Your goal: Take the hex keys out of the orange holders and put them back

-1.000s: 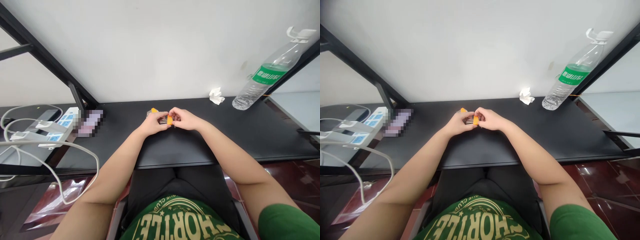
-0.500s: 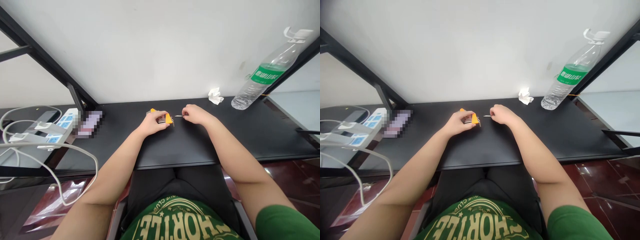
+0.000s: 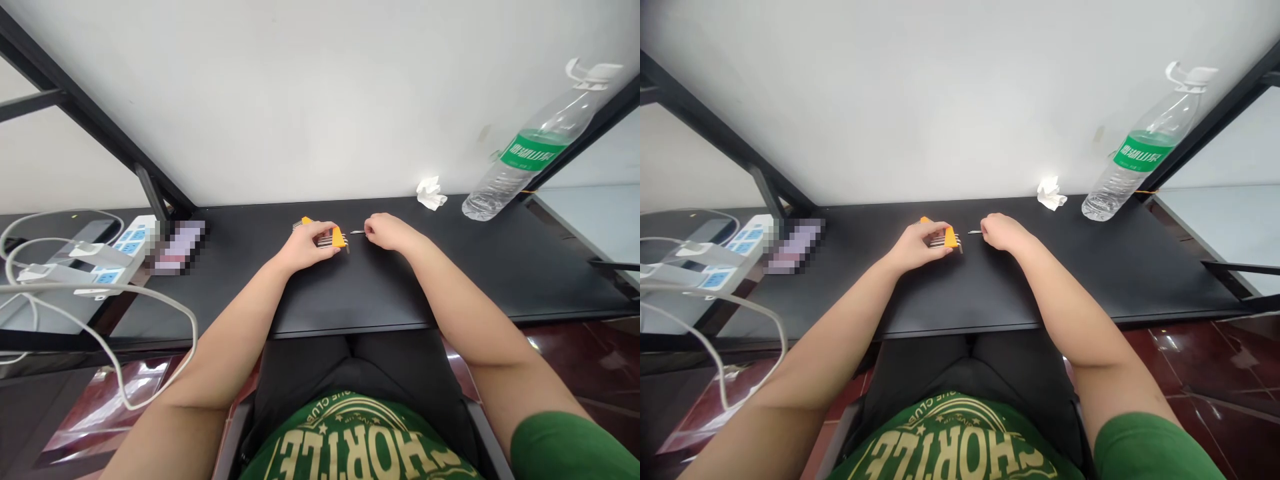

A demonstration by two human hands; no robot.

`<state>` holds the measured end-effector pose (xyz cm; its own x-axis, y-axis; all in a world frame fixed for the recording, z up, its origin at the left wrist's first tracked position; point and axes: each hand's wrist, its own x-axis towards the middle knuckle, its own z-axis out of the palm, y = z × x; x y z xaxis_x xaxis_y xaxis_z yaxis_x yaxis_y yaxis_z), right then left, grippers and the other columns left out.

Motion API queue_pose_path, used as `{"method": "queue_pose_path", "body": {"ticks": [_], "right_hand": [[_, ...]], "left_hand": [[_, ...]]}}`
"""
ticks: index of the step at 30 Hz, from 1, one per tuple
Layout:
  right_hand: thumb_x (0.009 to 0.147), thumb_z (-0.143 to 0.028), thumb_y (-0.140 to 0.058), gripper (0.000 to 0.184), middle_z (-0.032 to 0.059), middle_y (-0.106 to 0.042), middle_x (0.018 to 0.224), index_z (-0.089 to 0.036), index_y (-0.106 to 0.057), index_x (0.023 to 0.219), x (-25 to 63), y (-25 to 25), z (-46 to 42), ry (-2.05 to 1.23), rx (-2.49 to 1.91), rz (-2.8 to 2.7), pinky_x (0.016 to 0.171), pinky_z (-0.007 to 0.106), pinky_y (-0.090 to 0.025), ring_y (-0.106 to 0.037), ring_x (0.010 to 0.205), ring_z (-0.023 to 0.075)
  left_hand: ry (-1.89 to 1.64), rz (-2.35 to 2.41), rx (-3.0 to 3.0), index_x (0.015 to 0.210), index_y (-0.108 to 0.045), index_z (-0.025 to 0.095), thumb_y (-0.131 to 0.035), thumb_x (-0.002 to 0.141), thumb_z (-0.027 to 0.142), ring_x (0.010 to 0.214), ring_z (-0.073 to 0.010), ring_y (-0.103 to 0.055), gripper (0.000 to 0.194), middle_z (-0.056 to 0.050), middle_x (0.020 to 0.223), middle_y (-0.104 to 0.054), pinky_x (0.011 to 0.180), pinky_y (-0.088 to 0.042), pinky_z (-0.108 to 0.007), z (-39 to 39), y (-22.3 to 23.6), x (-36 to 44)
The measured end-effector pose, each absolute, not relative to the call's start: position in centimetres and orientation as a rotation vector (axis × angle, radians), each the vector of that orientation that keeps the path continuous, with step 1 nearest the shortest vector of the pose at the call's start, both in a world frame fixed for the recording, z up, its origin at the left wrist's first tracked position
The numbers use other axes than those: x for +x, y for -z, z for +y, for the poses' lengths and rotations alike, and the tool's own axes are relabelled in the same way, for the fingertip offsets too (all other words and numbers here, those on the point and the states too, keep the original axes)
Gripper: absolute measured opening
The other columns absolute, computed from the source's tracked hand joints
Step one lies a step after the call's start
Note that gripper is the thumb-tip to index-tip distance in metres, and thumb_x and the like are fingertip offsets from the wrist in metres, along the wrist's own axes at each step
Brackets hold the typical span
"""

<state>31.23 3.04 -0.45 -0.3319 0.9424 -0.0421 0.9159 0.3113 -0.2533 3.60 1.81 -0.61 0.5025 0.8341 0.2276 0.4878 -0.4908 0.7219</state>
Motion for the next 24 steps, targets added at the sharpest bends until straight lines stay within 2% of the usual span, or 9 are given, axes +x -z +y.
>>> {"method": "queue_pose_path", "body": {"ticks": [5,19,22,24], "right_hand": [[0.092,-0.015,-0.068,0.010,0.0126,-0.073,0.110,-0.020,-0.075,0.097,31.16,0.53,3.06,-0.277,-1.716,-2.434,0.076,0.034,-0.046,-0.066,0.093,0.0256],[0.094,-0.014,-0.065,0.012,0.0149,-0.073,0.111,-0.019,-0.076,0.093,30.77,0.45,2.94,-0.276,-1.719,-2.452,0.077,0.036,-0.047,-0.068,0.095,0.0271],[0.091,-0.014,-0.066,0.011,0.0146,-0.075,0.104,-0.020,-0.074,0.086,30.59,0.22,2.83,-0.302,-1.760,-2.456,0.071,0.036,-0.047,-0.068,0.086,0.0263],[0.084,-0.015,-0.073,0.008,0.0123,-0.074,0.091,-0.021,-0.071,0.079,30.51,0.00,2.66,-0.371,-1.825,-2.453,0.064,0.035,-0.044,-0.065,0.072,0.0235]], "left_hand": [[-0.771,1.063,2.158,0.125,-0.075,0.021,-0.082,0.075,0.043,0.101,-0.0246,-0.075,0.054,-0.005,0.114,-0.080,0.098,-0.061,-0.038,1.74,0.56,3.60],[-0.751,1.076,2.162,0.126,-0.075,0.022,-0.082,0.076,0.044,0.103,-0.0254,-0.074,0.055,-0.006,0.116,-0.080,0.098,-0.061,-0.039,1.68,0.46,3.60],[-0.753,1.069,2.151,0.125,-0.075,0.022,-0.082,0.075,0.043,0.104,-0.0251,-0.074,0.054,-0.006,0.117,-0.080,0.099,-0.061,-0.038,1.73,0.52,3.58],[-0.751,1.059,2.138,0.125,-0.075,0.022,-0.082,0.075,0.043,0.104,-0.0252,-0.074,0.055,-0.005,0.117,-0.080,0.100,-0.061,-0.038,1.80,0.59,3.57]]}}
